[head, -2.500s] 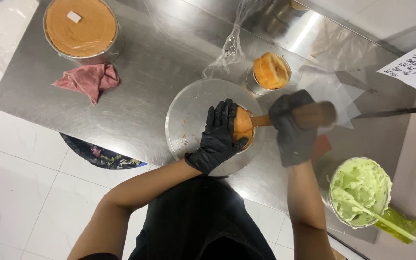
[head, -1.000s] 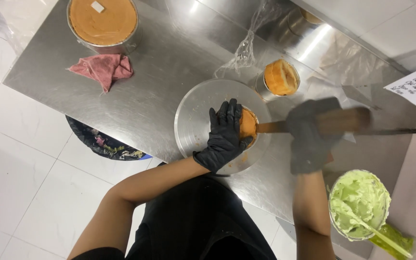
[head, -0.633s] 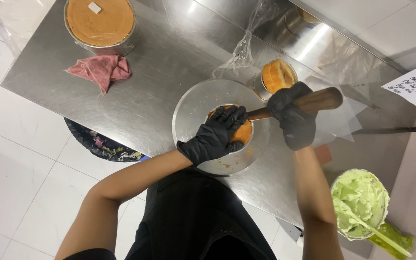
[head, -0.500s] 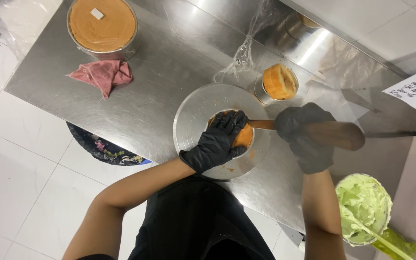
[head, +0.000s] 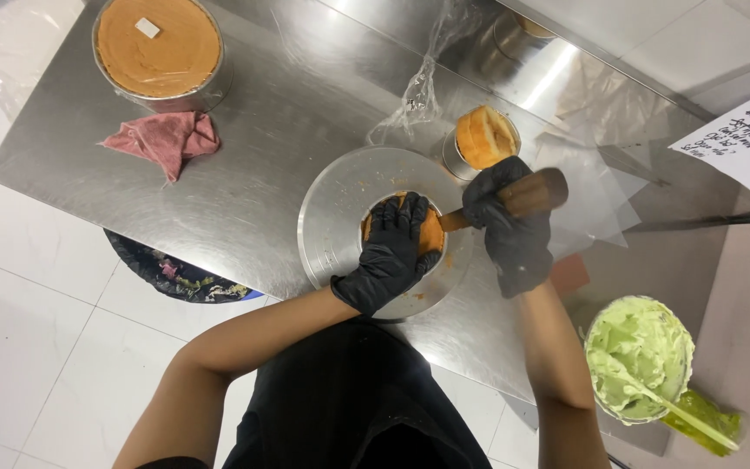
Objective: Removing sponge cakes from molds and trimming them on a turntable using a knife.
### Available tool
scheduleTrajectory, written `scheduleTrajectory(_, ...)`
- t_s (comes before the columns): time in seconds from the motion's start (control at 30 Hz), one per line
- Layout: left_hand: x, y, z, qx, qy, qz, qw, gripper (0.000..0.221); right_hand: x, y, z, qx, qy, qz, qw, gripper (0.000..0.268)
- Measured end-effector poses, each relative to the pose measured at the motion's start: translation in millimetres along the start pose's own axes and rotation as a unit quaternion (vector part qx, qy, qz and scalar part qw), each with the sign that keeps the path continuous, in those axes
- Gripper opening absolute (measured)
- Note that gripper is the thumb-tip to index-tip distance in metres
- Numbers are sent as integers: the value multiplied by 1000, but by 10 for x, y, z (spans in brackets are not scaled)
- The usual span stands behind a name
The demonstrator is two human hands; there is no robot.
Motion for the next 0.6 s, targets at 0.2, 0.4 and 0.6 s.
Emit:
scheduleTrajectory(0.2,-34,73,-38,61,-8,-5,998,95,-48,-19,-25,94,-62,-24,993,17)
scheduleTrajectory(0.4,434,116,137,-149,49,66,985,90,-6,112,-126,67,110,-90,988,21)
scheduleTrajectory(0.6,518,201,129,-170,-34,103,980,94,122,78,67,45,54,-23,997,22)
Point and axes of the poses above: each hand's wrist, its own y-axis towards the middle knuckle, its own x-axis out of the back of the hand, z = x × y, the point moved 3 cm from there along y, towards the middle knuckle, and after that the axes turned 13 degrees about x, right-handed, at the moved point
